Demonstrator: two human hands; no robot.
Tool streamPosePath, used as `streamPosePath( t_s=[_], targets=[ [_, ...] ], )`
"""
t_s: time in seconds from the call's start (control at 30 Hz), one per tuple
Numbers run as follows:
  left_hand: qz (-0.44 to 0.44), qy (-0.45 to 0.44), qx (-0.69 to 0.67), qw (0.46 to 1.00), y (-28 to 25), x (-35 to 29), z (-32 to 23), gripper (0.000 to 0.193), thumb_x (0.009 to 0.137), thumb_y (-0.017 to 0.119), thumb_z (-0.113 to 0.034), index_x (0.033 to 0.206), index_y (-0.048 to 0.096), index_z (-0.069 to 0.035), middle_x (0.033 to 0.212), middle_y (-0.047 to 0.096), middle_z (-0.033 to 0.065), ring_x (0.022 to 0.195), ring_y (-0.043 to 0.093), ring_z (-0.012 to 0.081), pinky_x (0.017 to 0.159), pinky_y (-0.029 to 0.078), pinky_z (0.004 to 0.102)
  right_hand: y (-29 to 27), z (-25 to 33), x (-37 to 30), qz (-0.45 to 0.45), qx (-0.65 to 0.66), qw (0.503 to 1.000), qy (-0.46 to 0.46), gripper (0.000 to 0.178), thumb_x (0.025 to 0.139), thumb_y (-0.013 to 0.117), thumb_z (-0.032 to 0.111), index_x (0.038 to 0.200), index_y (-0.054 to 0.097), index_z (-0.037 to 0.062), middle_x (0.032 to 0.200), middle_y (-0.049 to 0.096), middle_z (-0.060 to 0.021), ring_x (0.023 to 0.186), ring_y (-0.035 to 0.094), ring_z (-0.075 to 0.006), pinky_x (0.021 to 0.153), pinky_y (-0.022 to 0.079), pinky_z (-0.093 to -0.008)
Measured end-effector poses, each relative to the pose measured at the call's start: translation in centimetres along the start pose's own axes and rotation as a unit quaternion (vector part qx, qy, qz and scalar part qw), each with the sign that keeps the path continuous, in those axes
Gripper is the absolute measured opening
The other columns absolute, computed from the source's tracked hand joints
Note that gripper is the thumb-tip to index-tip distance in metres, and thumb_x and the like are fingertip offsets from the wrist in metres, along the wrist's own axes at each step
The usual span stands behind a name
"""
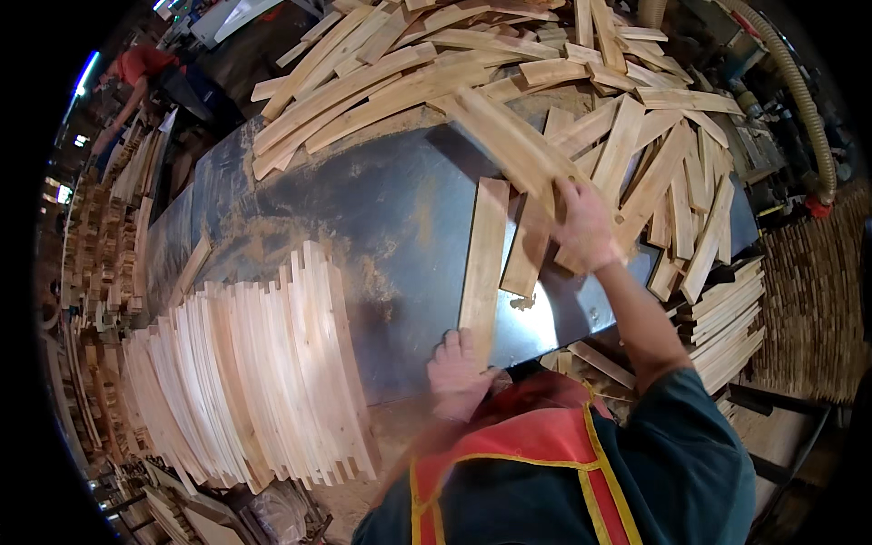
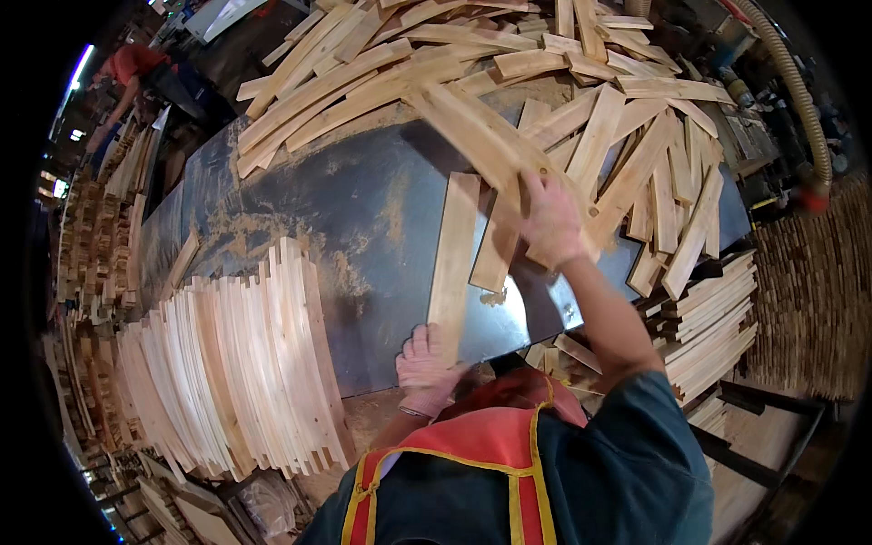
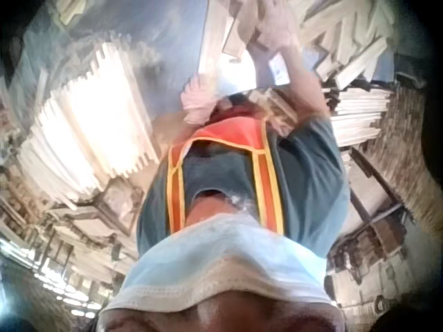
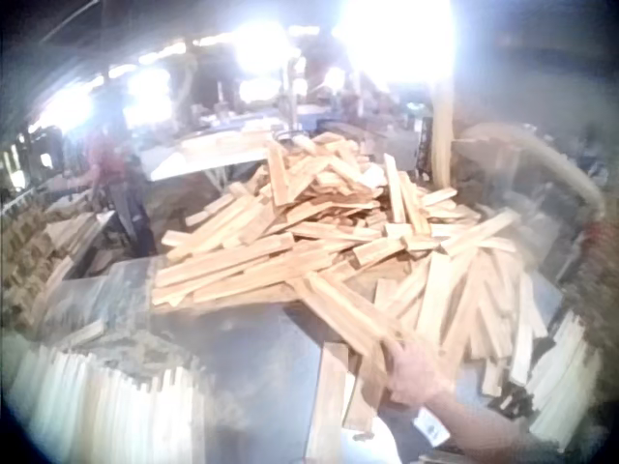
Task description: The person rapidly picks up wooden planks from a large pile on a metal table and stacks them into a neat pile. They continuously sort through the wood, moving pieces from the disorganized pile to the organized stack.
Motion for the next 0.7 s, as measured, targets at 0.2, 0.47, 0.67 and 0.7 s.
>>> streamPosePath(
  t_s=[0.2, 0.47, 0.67, 0.7],
  targets=[
    [-0.024, -0.077, -0.139, 0.987, 0.1, 1.6, 4.2, 0.087, 0.082, 0.078, -0.035, 0.159, 0.044, -0.008, 0.140, 0.057, 0.0171, 0.122, 0.061, 0.0379, 0.099, 0.053, 0.0513, 2.9, -2.4, 11.3, 0.140, -0.130, 0.978, 0.084, 0.099, 0.076, 0.089, 0.036, 0.161, 0.041, 0.0199, 0.144, 0.062, -0.0209, 0.128, 0.063, -0.0402, 0.107, 0.053, -0.0487],
    [0.119, -0.136, -0.837, 0.516, 1.4, -0.4, 4.4, 0.072, 0.091, 0.068, -0.013, 0.159, 0.046, -0.001, 0.129, 0.066, 0.0123, 0.113, 0.068, 0.0224, 0.099, 0.055, 0.0328, 8.7, 4.3, -1.9, 0.296, 0.622, 0.710, 0.146, 0.109, 0.084, 0.090, 0.014, 0.170, 0.023, 0.0086, 0.142, 0.061, -0.0169, 0.125, 0.060, -0.0245, 0.103, 0.055, -0.0394],
    [0.051, -0.167, -0.396, 0.902, -3.1, -3.4, 6.9, 0.074, 0.091, 0.070, -0.025, 0.157, 0.047, -0.001, 0.140, 0.065, 0.0182, 0.123, 0.066, 0.0281, 0.109, 0.052, 0.0386, 17.0, 15.0, -18.1, 0.462, 0.333, 0.822, -0.019, 0.121, 0.087, 0.081, 0.037, 0.167, 0.000, -0.0034, 0.129, 0.068, -0.0289, 0.123, 0.068, -0.0387, 0.104, 0.054, -0.0442],
    [0.045, -0.166, -0.229, 0.958, -3.5, -4.9, 8.5, 0.080, 0.090, 0.071, -0.035, 0.158, 0.047, 0.000, 0.148, 0.060, 0.0215, 0.135, 0.059, 0.0355, 0.117, 0.046, 0.0462, 17.2, 16.9, -19.6, 0.482, 0.297, 0.824, 0.004, 0.118, 0.087, 0.079, 0.040, 0.166, 0.002, -0.0041, 0.125, 0.069, -0.0322, 0.119, 0.070, -0.0426, 0.104, 0.054, -0.0453]
  ],
)
Point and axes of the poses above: each hand's wrist, its own x-axis towards the middle knuckle, its own y-axis out of the palm, z = x × y, the point moved 7 cm from there along x, towards the middle knuckle
